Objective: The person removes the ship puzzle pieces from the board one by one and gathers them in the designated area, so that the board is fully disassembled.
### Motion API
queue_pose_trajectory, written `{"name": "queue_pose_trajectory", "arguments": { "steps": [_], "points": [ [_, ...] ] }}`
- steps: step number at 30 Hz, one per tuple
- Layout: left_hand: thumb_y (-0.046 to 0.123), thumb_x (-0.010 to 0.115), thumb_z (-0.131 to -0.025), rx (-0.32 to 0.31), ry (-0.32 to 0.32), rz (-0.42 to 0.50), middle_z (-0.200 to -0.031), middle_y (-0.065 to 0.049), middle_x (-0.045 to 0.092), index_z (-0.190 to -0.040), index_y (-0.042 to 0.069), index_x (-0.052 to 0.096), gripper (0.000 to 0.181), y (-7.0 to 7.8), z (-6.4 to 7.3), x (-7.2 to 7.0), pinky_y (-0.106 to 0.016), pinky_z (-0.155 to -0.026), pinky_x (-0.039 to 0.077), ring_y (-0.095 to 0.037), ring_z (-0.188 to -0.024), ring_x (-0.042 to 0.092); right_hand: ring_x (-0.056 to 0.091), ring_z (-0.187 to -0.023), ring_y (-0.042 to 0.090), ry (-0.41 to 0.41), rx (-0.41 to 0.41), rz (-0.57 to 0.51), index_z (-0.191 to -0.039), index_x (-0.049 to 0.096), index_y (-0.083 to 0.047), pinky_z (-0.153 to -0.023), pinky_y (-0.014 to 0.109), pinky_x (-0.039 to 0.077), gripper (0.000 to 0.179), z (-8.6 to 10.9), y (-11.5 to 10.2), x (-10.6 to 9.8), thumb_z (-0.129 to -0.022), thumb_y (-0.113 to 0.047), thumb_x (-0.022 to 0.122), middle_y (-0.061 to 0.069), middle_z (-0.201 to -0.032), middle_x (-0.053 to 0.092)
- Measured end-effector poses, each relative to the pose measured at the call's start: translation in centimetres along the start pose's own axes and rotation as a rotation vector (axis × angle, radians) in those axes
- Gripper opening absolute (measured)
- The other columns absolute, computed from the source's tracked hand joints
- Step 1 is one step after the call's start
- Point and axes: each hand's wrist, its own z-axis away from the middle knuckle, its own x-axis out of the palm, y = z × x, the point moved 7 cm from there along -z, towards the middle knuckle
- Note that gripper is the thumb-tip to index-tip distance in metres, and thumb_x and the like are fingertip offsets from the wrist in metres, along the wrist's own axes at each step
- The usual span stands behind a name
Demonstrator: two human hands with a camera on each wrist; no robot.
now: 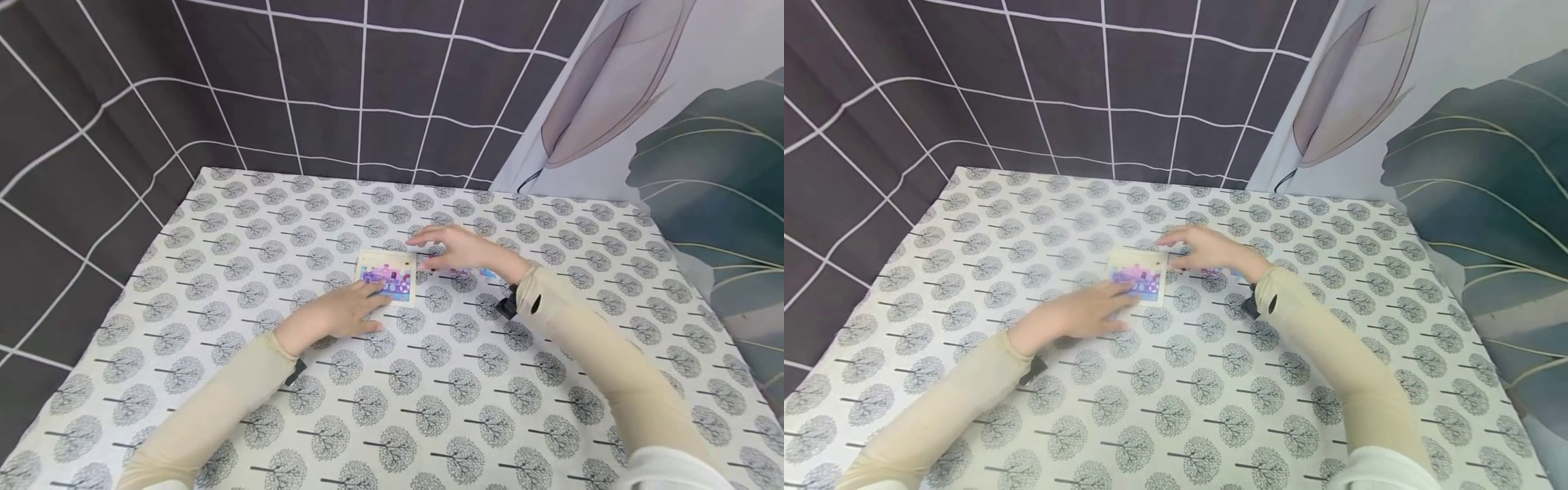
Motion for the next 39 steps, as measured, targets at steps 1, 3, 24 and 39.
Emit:
{"name": "queue_pose_trajectory", "arguments": {
  "steps": [1,3,24,39],
  "points": [
    [0.043,0.047,-0.094,0.001,0.001,-0.002,-0.154,-0.012,0.018,-0.146,0.013,0.032,0.061,0.0,0.1,0.0,-0.048,-0.113,0.022,-0.033,-0.14,0.021,0.054,-0.116,0.027,-0.01,-0.008,0.002,-0.126,0.058,-0.006,-0.104,0.046,0.039,0.049,-0.4,-0.1,0.2,-0.081,-0.022,0.072,0.012,-0.128,0.058],
    [0.042,0.047,-0.095,0.006,0.004,-0.002,-0.154,-0.013,0.019,-0.146,0.013,0.032,0.061,0.1,0.1,-0.1,-0.049,-0.113,0.022,-0.033,-0.14,0.021,0.055,-0.115,0.027,-0.037,-0.027,0.01,-0.126,0.058,-0.005,-0.104,0.045,0.039,0.048,-1.2,-0.3,0.8,-0.082,-0.021,0.071,0.012,-0.127,0.058],
    [0.045,0.048,-0.093,-0.002,-0.001,-0.055,-0.154,-0.013,0.016,-0.146,0.013,0.033,0.063,0.9,-0.3,-0.5,-0.049,-0.114,0.019,-0.03,-0.142,0.014,0.062,-0.1,0.018,-0.202,-0.012,-0.027,-0.118,0.063,-0.004,-0.092,0.028,0.049,0.04,-6.4,-2.5,4.7,-0.083,-0.022,0.07,0.008,-0.111,0.064],
    [0.044,0.049,-0.094,-0.013,-0.039,-0.06,-0.155,-0.014,0.014,-0.146,0.012,0.03,0.064,0.4,0.3,-0.3,-0.047,-0.115,0.02,-0.029,-0.142,0.013,0.063,-0.09,0.014,-0.267,0.2,-0.108,-0.106,0.067,-0.006,-0.085,0.023,0.051,0.035,-8.1,-2.4,5.7,-0.077,-0.023,0.076,0.003,-0.096,0.068]
  ]
}}
